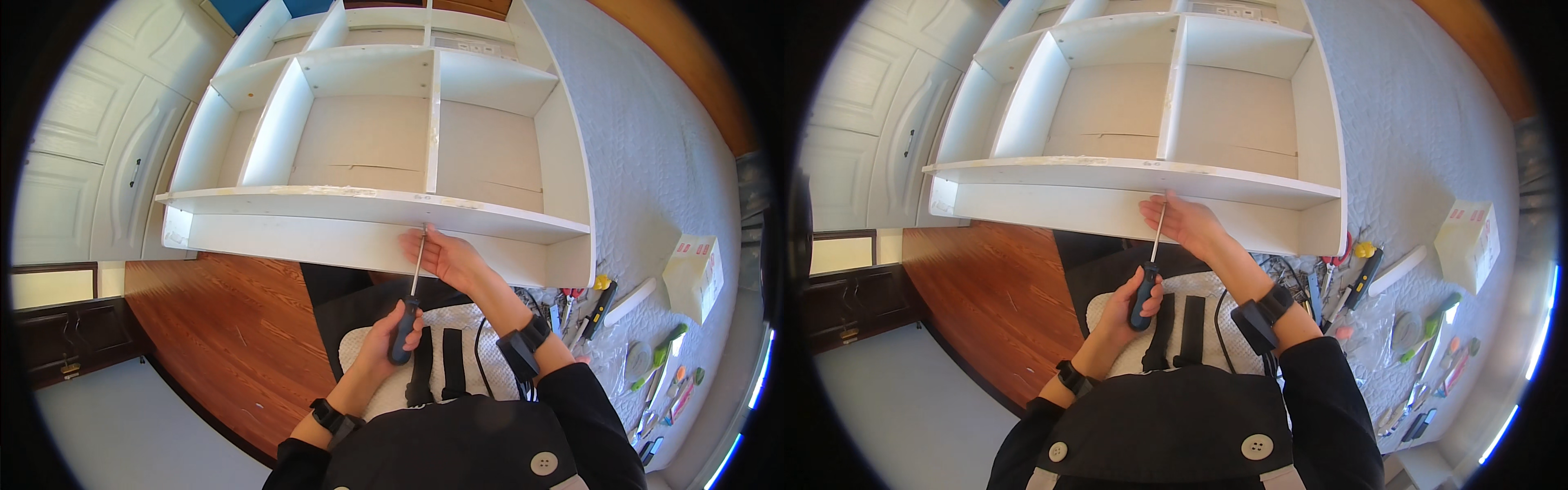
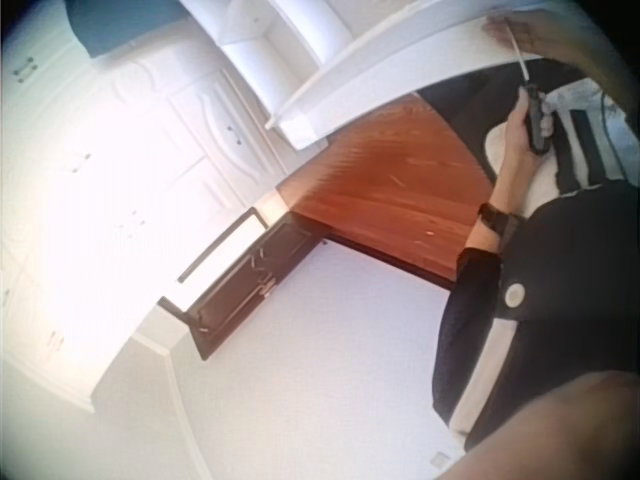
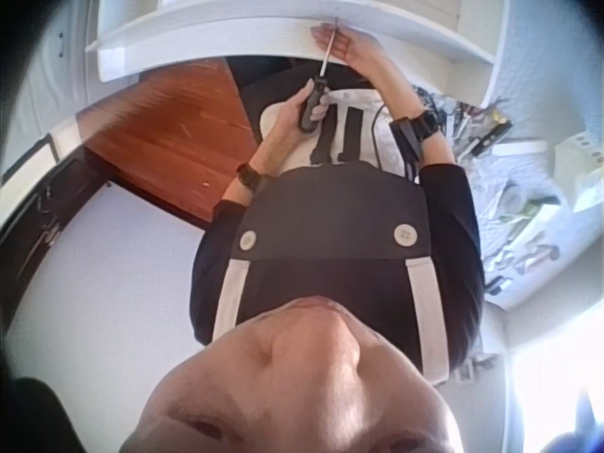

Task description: The person disassembles a white wooden shelf unit on a bed. They use a power drill to remove screws from the front panel and then use a manual screwdriver to remove additional screws. Finally, they remove the front panel and other components, placing them on the bed.

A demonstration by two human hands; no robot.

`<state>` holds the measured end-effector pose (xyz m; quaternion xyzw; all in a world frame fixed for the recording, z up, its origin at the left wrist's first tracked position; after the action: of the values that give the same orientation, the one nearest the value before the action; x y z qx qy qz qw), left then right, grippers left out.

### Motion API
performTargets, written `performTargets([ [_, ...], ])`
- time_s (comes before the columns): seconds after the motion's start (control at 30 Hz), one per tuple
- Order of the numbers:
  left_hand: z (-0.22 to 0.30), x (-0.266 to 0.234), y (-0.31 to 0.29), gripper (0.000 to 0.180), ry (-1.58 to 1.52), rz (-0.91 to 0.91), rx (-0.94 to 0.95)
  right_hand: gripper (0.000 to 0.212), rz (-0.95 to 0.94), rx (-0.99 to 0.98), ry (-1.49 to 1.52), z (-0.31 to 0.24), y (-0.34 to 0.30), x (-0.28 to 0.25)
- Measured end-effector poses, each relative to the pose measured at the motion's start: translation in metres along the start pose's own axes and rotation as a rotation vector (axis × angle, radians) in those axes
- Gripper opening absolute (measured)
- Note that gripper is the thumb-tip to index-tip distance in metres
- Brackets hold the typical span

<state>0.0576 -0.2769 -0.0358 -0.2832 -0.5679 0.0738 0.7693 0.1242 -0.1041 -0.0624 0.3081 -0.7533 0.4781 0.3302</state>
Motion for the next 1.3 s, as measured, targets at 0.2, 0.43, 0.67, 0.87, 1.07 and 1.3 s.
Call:
performTargets([
  [0.2,-0.004,0.014,-0.001,0.038,0.068,0.105,-0.070,0.031,0.017,-0.002,0.016,0.006,-0.005,-0.004],
  [0.43,-0.001,0.013,-0.009,0.028,0.743,0.403,0.248,0.030,0.064,-0.010,-0.054,0.003,-0.002,-0.006],
  [0.67,-0.004,0.010,-0.003,0.039,-0.022,-0.084,0.052,0.034,-0.135,0.038,-0.067,0.011,-0.014,0.001],
  [0.87,-0.009,0.020,-0.007,0.035,0.575,0.251,0.116,0.036,0.018,0.018,-0.171,0.022,-0.020,0.002],
  [1.07,-0.005,0.012,-0.013,0.036,1.079,0.406,0.277,0.037,0.084,-0.025,-0.199,0.024,-0.018,0.011],
  [1.3,-0.001,0.014,-0.010,0.038,0.113,0.100,-0.022,0.038,0.050,-0.037,-0.204,0.022,-0.018,0.014],
])
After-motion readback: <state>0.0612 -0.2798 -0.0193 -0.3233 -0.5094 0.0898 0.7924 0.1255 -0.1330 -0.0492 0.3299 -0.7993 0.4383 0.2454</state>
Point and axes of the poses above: each hand's wrist, its own y-axis towards the middle knuckle, its own x-axis out of the palm, z = x × y, the point moved 3 cm from there along y, towards the middle knuckle, and after that the axes turned 6 degrees about -z, right-handed, at the moved point
